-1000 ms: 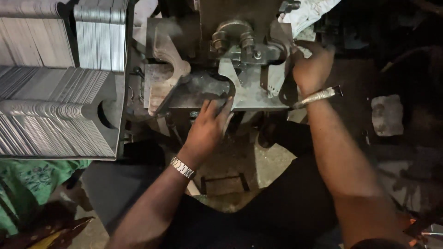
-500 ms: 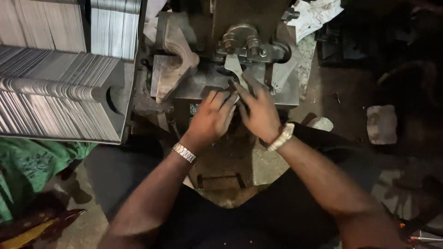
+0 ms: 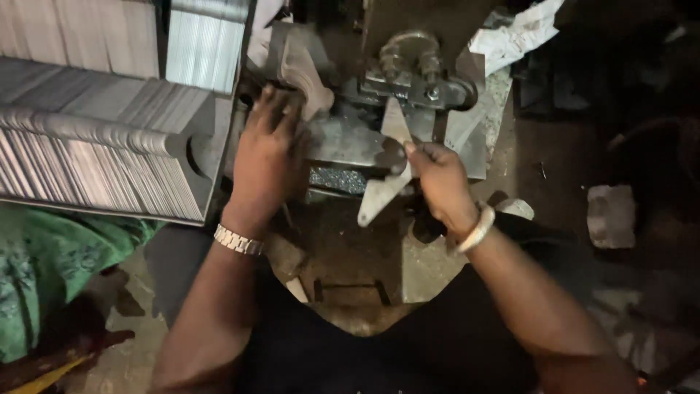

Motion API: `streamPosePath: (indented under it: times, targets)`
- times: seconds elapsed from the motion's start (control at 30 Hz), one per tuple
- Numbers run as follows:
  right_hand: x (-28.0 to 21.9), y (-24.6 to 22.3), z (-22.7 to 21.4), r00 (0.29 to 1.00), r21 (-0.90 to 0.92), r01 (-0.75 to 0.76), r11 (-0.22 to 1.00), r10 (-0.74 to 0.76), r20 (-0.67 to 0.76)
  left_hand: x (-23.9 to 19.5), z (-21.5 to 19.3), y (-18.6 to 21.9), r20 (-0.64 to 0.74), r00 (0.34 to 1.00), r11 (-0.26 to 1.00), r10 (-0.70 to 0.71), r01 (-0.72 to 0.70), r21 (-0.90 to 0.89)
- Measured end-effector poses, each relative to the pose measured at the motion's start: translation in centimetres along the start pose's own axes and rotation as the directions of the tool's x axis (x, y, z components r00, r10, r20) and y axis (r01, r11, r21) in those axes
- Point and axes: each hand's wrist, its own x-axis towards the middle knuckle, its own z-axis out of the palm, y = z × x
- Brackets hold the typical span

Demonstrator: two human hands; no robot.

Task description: Operating a mechanical press to stamp or shape metal components.

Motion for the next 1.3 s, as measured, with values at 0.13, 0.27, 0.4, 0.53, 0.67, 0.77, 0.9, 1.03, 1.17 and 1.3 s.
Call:
streamPosePath:
  times: [0.13,0.27,0.4,0.53,0.67,0.77,0.9,1.03,1.17,1.3]
  targets:
    - [4.4,2.3,1.7,0.956,0.343,-0.291,0.893,0.286,0.067,-0.1,1.2,-1.1,0.063,0.996,0.998,-0.055,0.054,0.016]
    - [3.8,2.7,2.6,0.981,0.491,-0.188,0.851,0.139,0.136,0.1,0.6,-1.0,0.09,0.994,0.998,-0.056,0.059,-0.026]
    - [1.2,0.6,2.0,0.97,0.203,-0.228,0.952,0.204,0.133,0.1,1.1,-1.5,0.041,0.999,1.0,-0.017,0.017,0.009]
    - [-0.1,0.8,2.1,0.947,0.315,-0.303,0.9,0.248,0.203,0.3,0.3,-0.7,0.101,0.992,0.995,-0.079,0.086,-0.06]
    - [0.7,1.1,1.5,0.966,0.494,-0.225,0.84,0.127,0.224,0.0,0.8,-1.1,0.06,0.998,0.999,-0.033,0.032,0.008]
    - [1.8,2.0,1.2,0.973,0.467,-0.228,0.854,0.18,0.147,-0.1,0.7,-0.8,0.042,0.999,1.0,-0.013,0.013,-0.005]
    - [3.1,1.8,1.2,0.978,0.447,-0.204,0.871,0.199,0.06,0.0,1.0,-1.0,0.077,0.996,0.999,-0.036,0.035,0.006]
    - [3.3,0.6,1.4,0.949,0.334,-0.311,0.89,0.307,0.065,0.1,0.8,-0.8,0.067,0.996,0.999,-0.054,0.054,-0.001]
    - [3.1,-0.3,1.6,0.95,0.343,-0.306,0.888,0.308,0.051,-0.2,1.4,-1.4,0.058,0.998,1.0,-0.012,0.012,0.009]
    - [3.0,-0.4,1.4,0.949,0.37,-0.305,0.878,0.311,0.045,-0.1,1.6,-1.4,0.035,0.999,1.0,-0.023,0.023,0.0]
